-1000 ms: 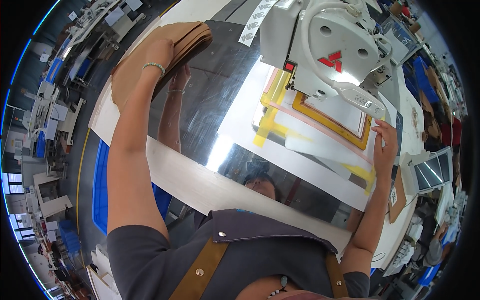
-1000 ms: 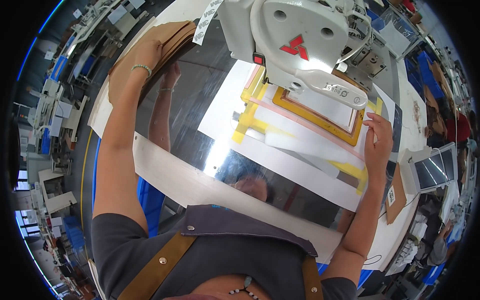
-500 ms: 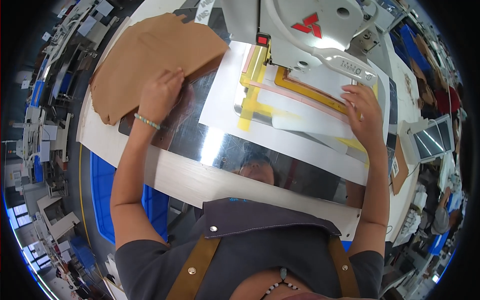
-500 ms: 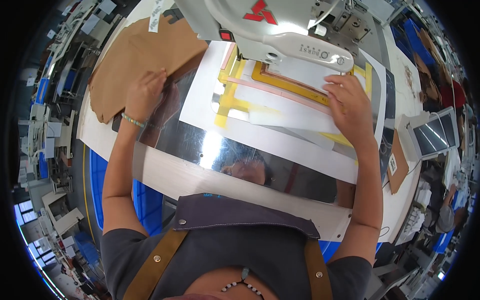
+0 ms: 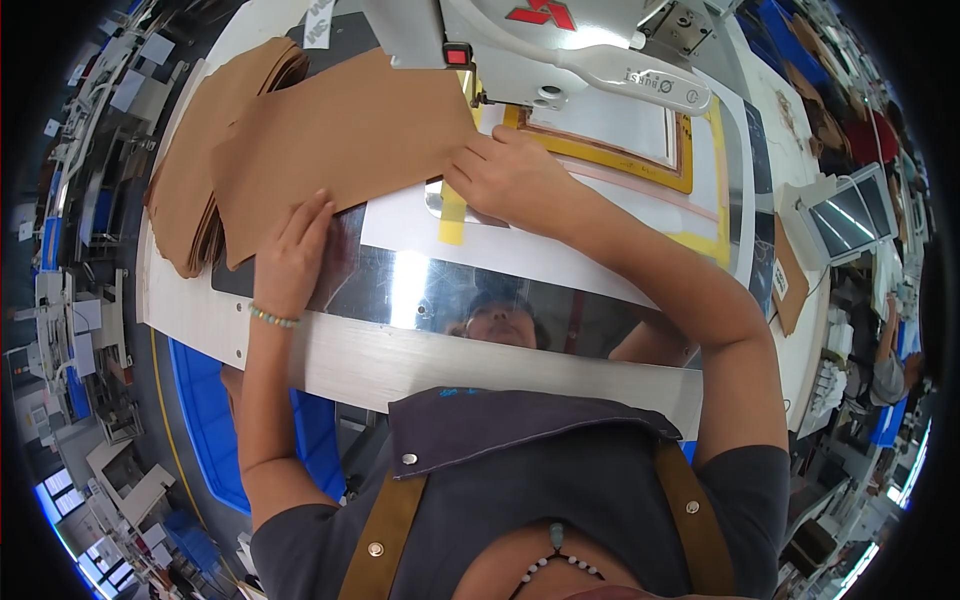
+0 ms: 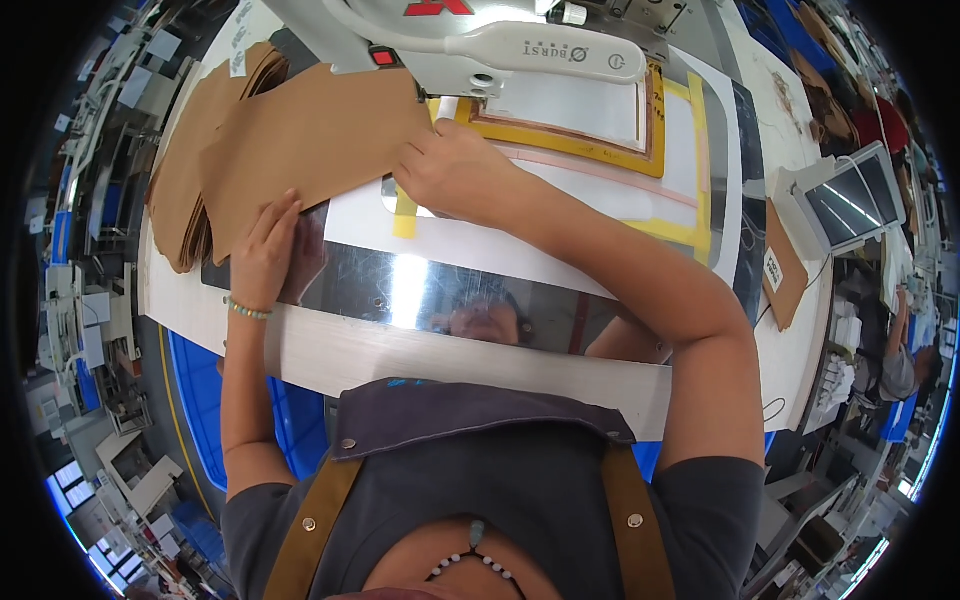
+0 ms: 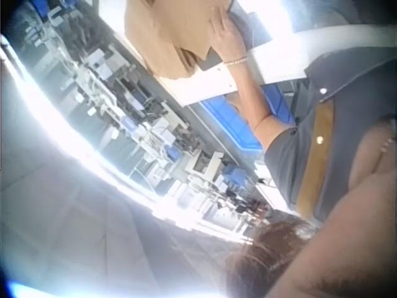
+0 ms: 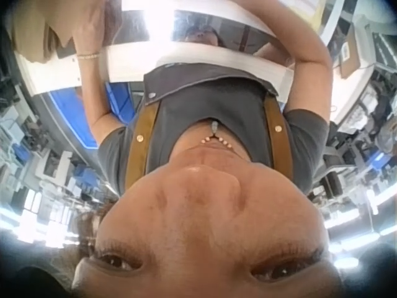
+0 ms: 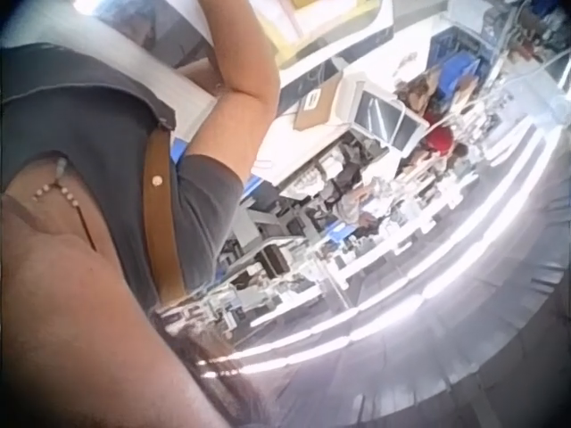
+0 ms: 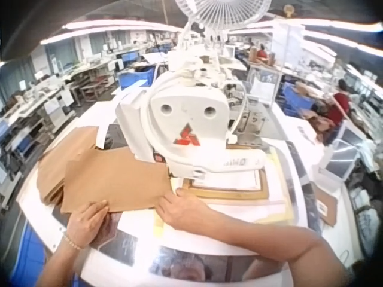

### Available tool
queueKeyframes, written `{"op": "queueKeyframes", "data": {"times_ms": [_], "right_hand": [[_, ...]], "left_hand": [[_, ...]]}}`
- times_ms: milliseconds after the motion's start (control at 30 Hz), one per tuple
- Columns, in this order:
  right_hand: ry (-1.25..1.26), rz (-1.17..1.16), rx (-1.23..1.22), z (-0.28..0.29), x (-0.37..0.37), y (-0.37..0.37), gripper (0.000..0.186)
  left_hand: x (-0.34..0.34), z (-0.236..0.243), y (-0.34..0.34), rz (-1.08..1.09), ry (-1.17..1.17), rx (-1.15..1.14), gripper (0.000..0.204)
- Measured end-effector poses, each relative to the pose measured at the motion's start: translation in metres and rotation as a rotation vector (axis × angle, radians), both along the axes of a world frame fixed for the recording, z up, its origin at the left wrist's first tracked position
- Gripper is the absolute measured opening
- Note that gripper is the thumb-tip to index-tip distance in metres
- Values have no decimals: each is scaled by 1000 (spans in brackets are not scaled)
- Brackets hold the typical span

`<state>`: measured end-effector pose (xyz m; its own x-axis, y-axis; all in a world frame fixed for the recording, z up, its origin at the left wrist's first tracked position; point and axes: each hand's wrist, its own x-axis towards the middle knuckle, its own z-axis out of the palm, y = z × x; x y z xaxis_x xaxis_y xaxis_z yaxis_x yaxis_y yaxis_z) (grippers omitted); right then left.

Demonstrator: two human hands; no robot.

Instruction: Operating an automated industrial sewing machine to stitch leather brand labels onto leather pieces.

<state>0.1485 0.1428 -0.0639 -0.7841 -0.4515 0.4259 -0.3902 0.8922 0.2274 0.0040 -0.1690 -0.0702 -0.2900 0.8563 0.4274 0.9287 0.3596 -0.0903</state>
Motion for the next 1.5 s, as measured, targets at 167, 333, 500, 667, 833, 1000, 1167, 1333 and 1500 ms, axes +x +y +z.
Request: {"op": "queueKeyframes", "data": {"times_ms": [167,333,500,667,833,1000,1167,1333,1500], "right_hand": [[104,-8,59,-5,6,-1,8],[98,-58,85,3,24,8,8],[69,-120,59,12,55,33,7],[-42,-246,107,16,113,74,12],[-169,-434,198,23,182,120,15],[-23,-481,228,20,213,148,10],[23,-630,63,10,227,133,16],[-170,-841,-216,0,243,114,60],[-143,-887,-296,-10,249,113,59]], "left_hand": [[-17,-3,-67,168,53,-11,35],[-38,-8,-64,180,65,-33,34],[-54,-3,-8,26,84,-39,31],[-54,2,69,-192,104,-30,36],[-36,1,146,-489,155,-6,44],[-18,1,179,-600,127,-127,45],[-9,2,169,-466,-34,-25,43],[8,-3,145,-286,-249,-116,52],[8,-4,143,-261,-313,-166,53]]}}
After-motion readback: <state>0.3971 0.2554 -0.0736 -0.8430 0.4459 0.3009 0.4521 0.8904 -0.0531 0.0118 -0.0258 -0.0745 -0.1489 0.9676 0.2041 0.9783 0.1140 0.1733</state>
